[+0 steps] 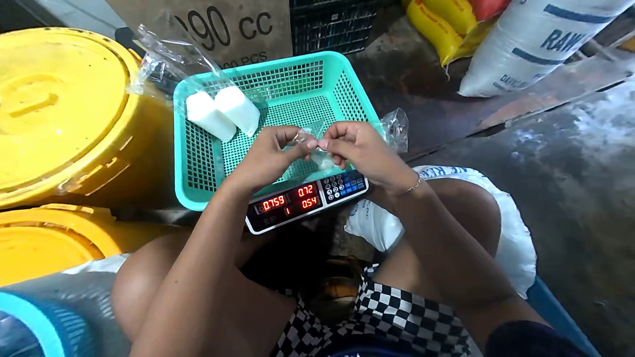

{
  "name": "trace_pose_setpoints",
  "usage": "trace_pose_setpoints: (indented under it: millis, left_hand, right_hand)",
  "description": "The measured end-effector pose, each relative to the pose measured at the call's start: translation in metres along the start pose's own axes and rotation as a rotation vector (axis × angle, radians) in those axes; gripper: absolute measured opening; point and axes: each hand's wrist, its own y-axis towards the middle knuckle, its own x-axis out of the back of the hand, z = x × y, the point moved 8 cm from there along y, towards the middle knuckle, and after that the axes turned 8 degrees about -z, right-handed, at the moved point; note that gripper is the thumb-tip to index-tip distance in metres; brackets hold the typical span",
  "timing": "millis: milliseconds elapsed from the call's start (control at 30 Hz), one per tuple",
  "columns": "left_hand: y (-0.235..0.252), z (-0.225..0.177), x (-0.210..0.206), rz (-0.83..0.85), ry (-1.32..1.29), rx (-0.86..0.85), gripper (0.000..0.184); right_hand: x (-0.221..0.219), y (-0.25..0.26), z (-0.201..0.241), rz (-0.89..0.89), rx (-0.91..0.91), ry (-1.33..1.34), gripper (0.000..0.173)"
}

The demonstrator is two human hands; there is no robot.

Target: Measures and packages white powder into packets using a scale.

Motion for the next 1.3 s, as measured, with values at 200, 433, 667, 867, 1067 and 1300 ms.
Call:
trace_pose_setpoints:
  millis: [200,433,667,867,1067,1300]
  left_hand:
    - [-0.001,-0.001,-0.005,0.015,0.018,-0.019,0.009]
    - [0.0,-0.003,-0.001,0.001,0.042,-0.055,0.011]
    - [-0.001,-0.005,-0.008,0.024,0.044,-0.052,0.01]
    - [-0.002,-0.004,-0.011,0.047,0.019,-0.041,0.007]
    - [-0.002,-0.004,-0.008,0.039,0.028,-0.07,0.01]
    - [-0.002,-0.006,-0.011,0.041,0.044,-0.043,0.015]
  right_hand:
    - [-0.015,0.008,-0.01,0.08,0.075,0.077,0.024]
    - [0.004,0.014,-0.004,-0.092,0.182,0.117,0.028]
    - [-0.007,0.006,-0.001,0.043,0.113,0.283,0.02]
    - [-0.013,0.007,0.001,-0.016,0.237,0.286,0.014]
    - [0.0,0.012,0.002,-0.042,0.193,0.22,0.027]
    - [-0.008,0.008,0.005,0.066,0.238,0.241,0.03]
